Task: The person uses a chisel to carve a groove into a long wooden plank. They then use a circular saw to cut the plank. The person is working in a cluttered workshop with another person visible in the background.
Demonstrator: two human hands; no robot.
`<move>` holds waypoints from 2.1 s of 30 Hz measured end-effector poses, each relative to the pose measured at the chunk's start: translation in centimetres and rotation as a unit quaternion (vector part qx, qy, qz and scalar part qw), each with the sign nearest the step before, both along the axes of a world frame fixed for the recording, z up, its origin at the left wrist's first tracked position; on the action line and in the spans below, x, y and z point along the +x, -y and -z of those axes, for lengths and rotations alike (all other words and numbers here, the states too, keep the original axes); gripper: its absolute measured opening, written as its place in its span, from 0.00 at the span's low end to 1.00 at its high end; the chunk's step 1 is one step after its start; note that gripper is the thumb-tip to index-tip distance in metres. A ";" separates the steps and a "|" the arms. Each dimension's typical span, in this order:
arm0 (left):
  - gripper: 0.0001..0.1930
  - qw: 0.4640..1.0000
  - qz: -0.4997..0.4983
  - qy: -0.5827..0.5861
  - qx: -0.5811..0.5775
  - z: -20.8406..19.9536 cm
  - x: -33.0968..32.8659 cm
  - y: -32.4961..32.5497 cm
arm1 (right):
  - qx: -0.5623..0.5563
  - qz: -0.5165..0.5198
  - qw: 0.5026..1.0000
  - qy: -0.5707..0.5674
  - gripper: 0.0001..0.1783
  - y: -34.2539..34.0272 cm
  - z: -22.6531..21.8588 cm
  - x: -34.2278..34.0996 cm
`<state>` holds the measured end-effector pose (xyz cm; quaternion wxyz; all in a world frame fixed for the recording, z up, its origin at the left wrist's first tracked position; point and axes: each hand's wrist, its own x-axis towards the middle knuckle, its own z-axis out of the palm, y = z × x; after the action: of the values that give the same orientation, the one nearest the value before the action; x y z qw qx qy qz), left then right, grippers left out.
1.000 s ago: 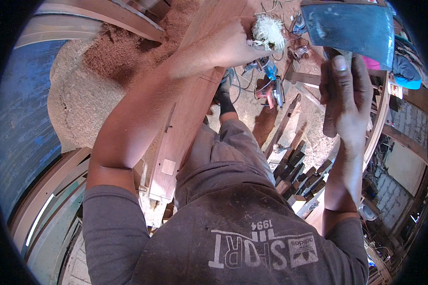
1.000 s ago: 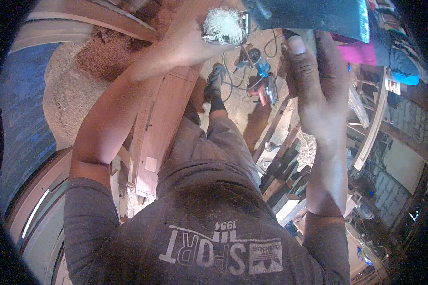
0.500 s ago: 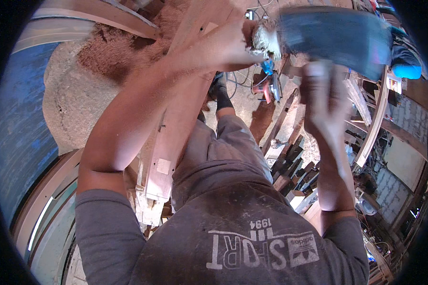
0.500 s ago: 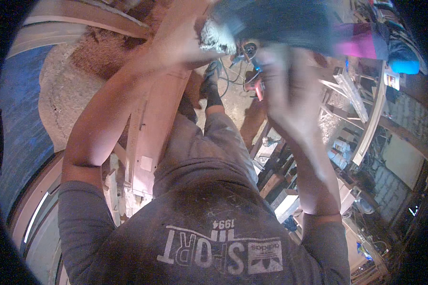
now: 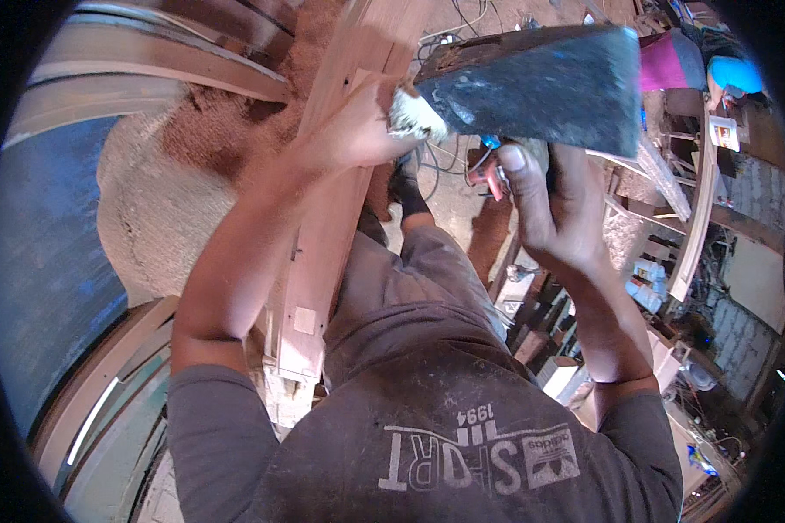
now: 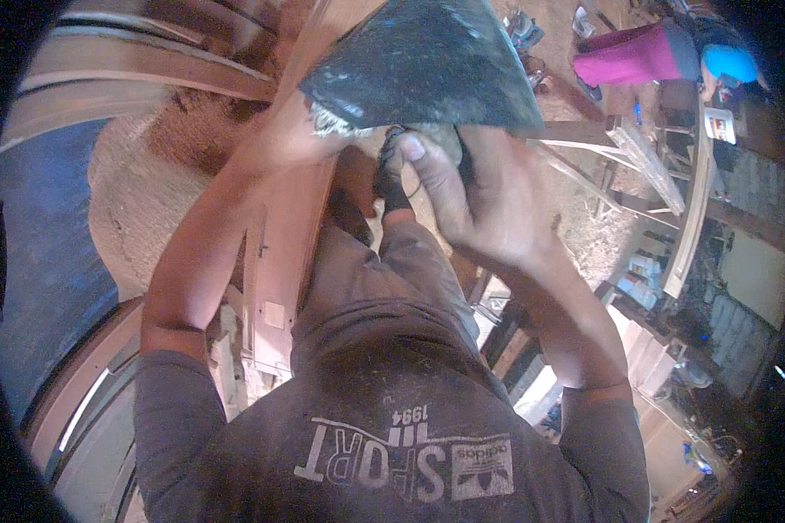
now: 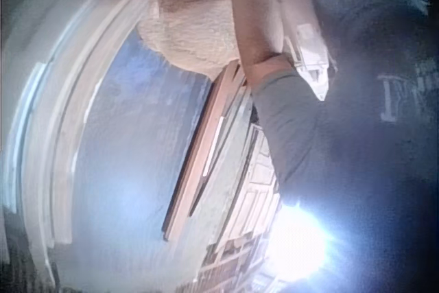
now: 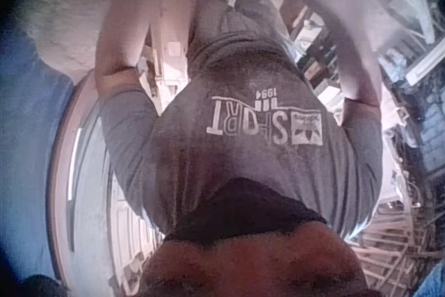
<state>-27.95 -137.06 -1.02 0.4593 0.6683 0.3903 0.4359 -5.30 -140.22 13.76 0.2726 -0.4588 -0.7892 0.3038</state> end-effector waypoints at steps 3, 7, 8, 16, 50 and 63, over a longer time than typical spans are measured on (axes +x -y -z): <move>0.21 0.995 -0.046 -0.026 0.084 2.1 -2.0 1.0 | -0.010 -0.043 0.996 0.083 0.17 -0.1 -0.2 -0.1; 0.13 0.968 -0.098 0.161 -0.164 -1.3 -4.4 2.1 | -0.096 -0.027 0.995 0.023 0.17 -0.9 -0.1 0.8; 0.10 0.973 -0.093 0.173 -0.122 -1.5 -5.0 2.2 | -0.090 -0.021 0.996 -0.017 0.17 -1.1 0.2 1.1; 0.05 0.974 -0.182 0.133 -0.011 -1.0 -3.7 0.2 | -0.130 0.071 0.983 -0.110 0.21 -2.2 -0.3 2.1; 0.04 0.983 -0.159 -0.042 0.081 -2.9 -1.2 -4.0 | 0.022 -0.062 0.997 -0.043 0.20 -5.5 -3.6 -1.1; 0.07 0.987 -0.143 -0.025 0.066 -2.0 -1.0 -5.1 | -0.037 -0.138 0.987 -0.071 0.14 -6.5 -5.7 -2.3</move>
<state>-28.99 -131.95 1.01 0.3369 0.6451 0.4634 0.5056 -7.59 -133.75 19.44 0.2667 -0.3325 -0.8117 0.3992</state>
